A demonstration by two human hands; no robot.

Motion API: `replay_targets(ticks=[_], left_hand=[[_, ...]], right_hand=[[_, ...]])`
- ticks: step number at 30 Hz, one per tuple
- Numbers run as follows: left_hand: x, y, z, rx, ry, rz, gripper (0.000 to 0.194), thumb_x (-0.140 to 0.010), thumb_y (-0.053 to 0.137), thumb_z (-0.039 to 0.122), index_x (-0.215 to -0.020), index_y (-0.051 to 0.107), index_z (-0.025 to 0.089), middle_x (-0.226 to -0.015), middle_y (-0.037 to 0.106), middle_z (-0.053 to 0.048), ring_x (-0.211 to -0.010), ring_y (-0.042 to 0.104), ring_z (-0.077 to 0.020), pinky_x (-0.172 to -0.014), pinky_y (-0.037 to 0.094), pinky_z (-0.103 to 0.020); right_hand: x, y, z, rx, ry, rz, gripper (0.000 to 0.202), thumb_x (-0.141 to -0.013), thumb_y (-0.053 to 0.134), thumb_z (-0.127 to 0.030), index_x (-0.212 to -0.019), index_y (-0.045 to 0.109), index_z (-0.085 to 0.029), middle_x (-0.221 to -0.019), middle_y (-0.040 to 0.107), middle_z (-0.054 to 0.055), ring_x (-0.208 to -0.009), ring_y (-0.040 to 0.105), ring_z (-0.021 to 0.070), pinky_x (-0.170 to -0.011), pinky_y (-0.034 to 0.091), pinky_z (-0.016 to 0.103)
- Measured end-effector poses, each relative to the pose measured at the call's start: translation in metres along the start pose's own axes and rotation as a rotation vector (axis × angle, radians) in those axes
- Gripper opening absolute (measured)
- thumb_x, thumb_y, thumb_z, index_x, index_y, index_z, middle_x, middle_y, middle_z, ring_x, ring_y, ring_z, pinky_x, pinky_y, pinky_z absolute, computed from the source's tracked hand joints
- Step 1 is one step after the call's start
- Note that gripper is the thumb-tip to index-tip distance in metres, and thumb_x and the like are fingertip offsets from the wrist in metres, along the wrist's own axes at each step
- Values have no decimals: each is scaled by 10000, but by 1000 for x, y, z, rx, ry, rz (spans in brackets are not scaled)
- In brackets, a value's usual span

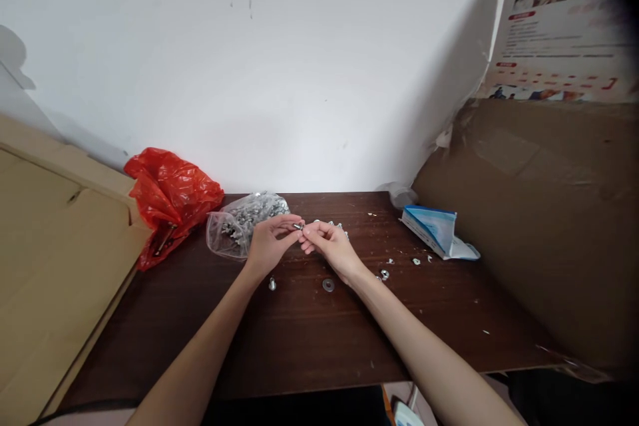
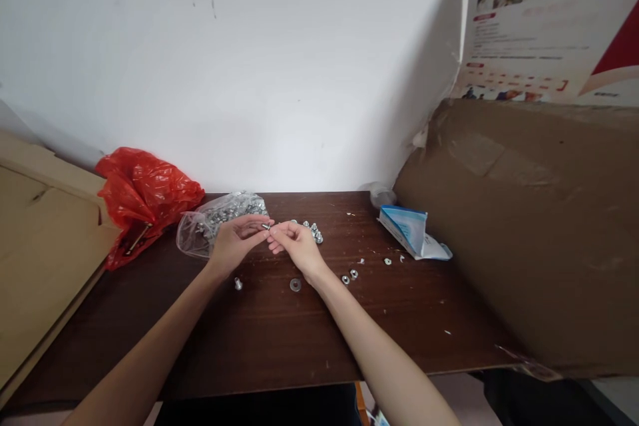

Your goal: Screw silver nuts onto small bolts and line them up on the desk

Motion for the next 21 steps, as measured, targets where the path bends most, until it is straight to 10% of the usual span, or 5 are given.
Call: replay_targets(ticks=[8, 21], left_hand=[[-3, -5, -1, -71, 8, -23, 264, -679, 683, 239, -921, 675, 133, -902, 702, -85, -827, 648, -172, -836, 517, -328], [24, 29, 13, -455, 145, -648, 243, -706, 623, 132, -940, 684, 156, -832, 701, -44, -702, 599, -137, -685, 456, -236]], right_hand=[[-3, -22, -7, -3, -22, 171, 216, -606, 765, -307, -719, 670, -150, -660, 611, 7, -571, 502, 89, -559, 404, 241], [-3, -33, -11, 8, 45, 136, 242, -612, 757, -310, -749, 656, -139, -666, 603, -1, -510, 444, 50, -454, 311, 199]])
Point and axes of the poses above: each hand's wrist, its own x-axis away from the middle knuckle, its own y-axis out of the palm, z = x × y, the point moved 3 cm from there along -x, towards the middle knuckle
